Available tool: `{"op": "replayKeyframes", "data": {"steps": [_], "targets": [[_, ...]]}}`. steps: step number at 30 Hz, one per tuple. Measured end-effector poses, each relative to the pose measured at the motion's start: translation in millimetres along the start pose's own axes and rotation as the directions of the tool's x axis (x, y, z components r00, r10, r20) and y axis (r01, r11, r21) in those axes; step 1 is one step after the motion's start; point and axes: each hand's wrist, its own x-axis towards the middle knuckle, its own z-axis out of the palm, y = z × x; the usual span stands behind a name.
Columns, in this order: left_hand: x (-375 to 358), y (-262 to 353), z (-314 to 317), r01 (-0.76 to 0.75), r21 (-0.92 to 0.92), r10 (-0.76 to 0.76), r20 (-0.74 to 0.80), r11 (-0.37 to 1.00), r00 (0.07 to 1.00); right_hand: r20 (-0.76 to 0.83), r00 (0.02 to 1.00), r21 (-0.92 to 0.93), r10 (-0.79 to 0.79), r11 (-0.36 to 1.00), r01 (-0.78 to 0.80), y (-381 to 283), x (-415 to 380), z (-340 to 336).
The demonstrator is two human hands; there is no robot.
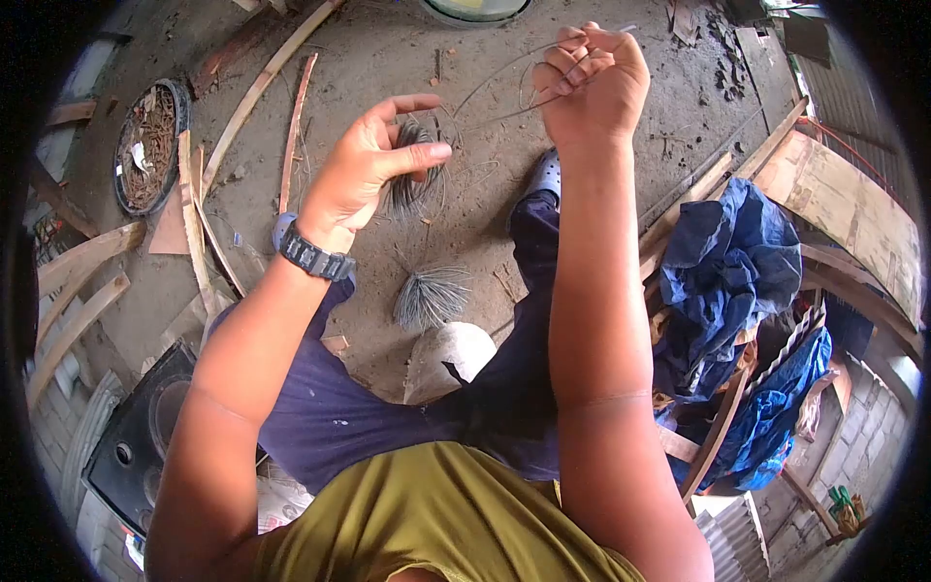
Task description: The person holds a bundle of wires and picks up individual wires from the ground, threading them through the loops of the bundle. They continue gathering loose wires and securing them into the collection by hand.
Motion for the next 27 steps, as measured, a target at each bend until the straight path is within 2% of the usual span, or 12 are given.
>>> {"op": "replayKeyframes", "data": {"steps": [2, 4, 5, 7, 9, 11, 15, 19, 21, 23, 25, 27], "targets": [[-0.3, 1.8, -0.6, 0.004, 0.006, -0.004, -0.007, 1.0, 1.0, -0.042, 0.998, 0.001, -0.043, 0.999, 0.043, 2.0, -1.1, 0.8], [-1.7, 1.7, 1.2, 0.029, -0.302, -0.061, -0.097, 0.953, 0.993, -0.066, 0.997, 0.046, -0.046, 0.998, 0.05, 11.0, -1.8, 1.7], [-0.2, -0.5, 1.8, 0.029, -0.302, -0.061, -0.097, 0.953, 0.993, -0.066, 0.997, 0.047, -0.047, 0.998, 0.05, 15.9, -2.5, 3.8], [3.2, -9.7, 2.5, -0.095, -0.426, 0.003, -0.212, 0.9, 0.977, -0.07, 0.998, 0.062, 0.006, 0.998, -0.002, 29.3, -5.6, 6.1], [6.7, -12.7, -1.4, -0.112, -0.437, 0.002, -0.244, 0.893, 0.97, -0.076, 0.997, 0.037, -0.006, 0.999, 0.009, 45.7, -13.5, 17.6], [8.0, -10.3, -5.7, -0.165, -0.53, 0.029, -0.255, 0.832, 0.966, -0.263, 0.961, -0.051, -0.088, 0.996, 0.078, 59.0, -19.4, 32.2], [10.1, 1.1, -18.0, -0.24, -0.493, 0.07, -0.338, 0.836, 0.939, -0.363, 0.918, -0.236, -0.16, 0.969, 0.075, 62.6, -20.5, 33.4], [17.2, 9.9, -40.5, -0.333, -0.475, 0.175, -0.346, 0.815, 0.922, -0.35, 0.917, -0.261, -0.189, 0.96, 0.098, 41.3, -11.4, 14.8], [16.8, 13.3, -43.9, -0.325, -0.502, 0.149, -0.359, 0.802, 0.922, -0.322, 0.91, -0.226, -0.26, 0.955, 0.193, 25.4, -8.4, 8.1], [17.4, 11.3, -48.3, -0.359, -0.567, 0.104, -0.432, 0.742, 0.896, -0.299, 0.922, -0.264, -0.247, 0.95, 0.168, 10.1, -6.2, -3.2], [17.1, 12.0, -48.9, -0.367, -0.563, 0.095, -0.453, 0.741, 0.887, -0.385, 0.85, -0.236, -0.36, 0.929, 0.286, 3.5, -4.7, -3.6], [18.2, 14.0, -45.6, -0.371, -0.56, 0.087, -0.468, 0.741, 0.879, -0.396, 0.843, -0.217, -0.365, 0.929, 0.301, 7.8, -9.3, 5.9]]}}
